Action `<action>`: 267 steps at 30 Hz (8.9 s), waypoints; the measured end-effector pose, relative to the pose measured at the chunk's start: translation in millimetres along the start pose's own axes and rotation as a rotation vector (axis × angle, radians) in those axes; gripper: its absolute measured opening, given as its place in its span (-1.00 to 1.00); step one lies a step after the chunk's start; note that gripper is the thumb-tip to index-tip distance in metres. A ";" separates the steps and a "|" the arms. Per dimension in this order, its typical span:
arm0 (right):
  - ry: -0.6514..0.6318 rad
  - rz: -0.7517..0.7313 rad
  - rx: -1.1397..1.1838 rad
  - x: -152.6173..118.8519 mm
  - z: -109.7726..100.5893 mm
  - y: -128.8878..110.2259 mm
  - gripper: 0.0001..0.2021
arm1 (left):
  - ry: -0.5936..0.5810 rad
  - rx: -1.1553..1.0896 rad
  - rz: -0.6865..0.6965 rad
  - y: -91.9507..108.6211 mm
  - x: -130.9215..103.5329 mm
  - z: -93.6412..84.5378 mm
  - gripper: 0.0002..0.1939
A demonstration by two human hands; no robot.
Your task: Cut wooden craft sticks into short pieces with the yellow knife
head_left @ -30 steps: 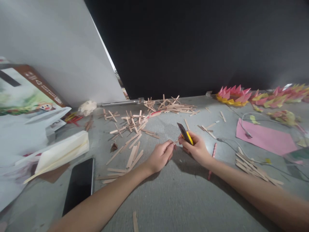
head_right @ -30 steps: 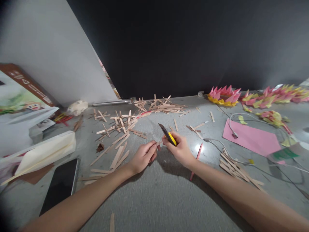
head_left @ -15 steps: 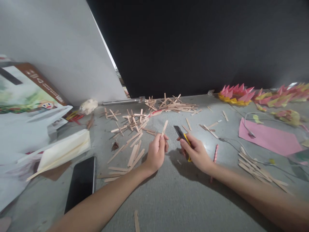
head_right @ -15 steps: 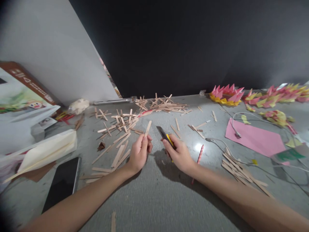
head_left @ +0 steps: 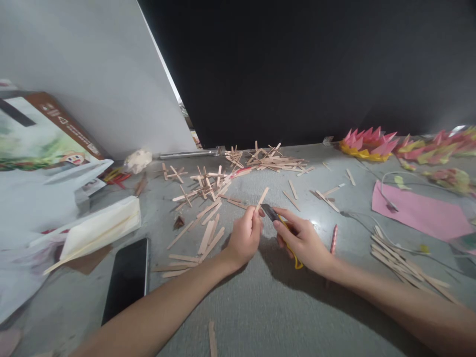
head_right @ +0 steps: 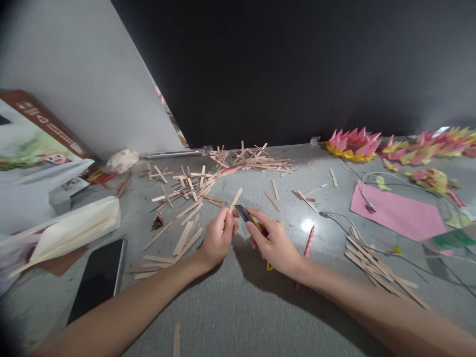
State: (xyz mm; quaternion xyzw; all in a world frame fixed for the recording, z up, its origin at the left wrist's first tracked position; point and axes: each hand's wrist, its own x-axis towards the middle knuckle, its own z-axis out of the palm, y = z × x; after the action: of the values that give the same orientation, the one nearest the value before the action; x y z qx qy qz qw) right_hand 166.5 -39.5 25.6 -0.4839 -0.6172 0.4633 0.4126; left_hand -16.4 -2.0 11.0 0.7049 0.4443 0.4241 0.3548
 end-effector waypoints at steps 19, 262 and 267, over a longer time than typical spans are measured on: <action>-0.011 0.126 0.045 2.3 -0.6 -0.9 -0.45 | -0.079 0.189 -0.079 0.6 2.4 -2.0 -0.62; 0.015 -0.320 -0.670 16.5 -10.3 25.9 -0.79 | -0.414 0.160 0.046 -5.3 8.5 1.3 -0.69; 0.058 -0.340 -0.625 15.3 -11.4 26.0 -0.74 | -0.372 0.077 -0.041 -11.4 7.0 1.1 -0.65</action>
State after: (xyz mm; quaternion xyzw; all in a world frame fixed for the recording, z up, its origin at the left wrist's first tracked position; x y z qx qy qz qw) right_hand 180.1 -19.8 3.9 -0.4900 -0.7890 0.1629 0.3330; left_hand -17.4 8.4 2.5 0.7750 0.4011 0.2617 0.4122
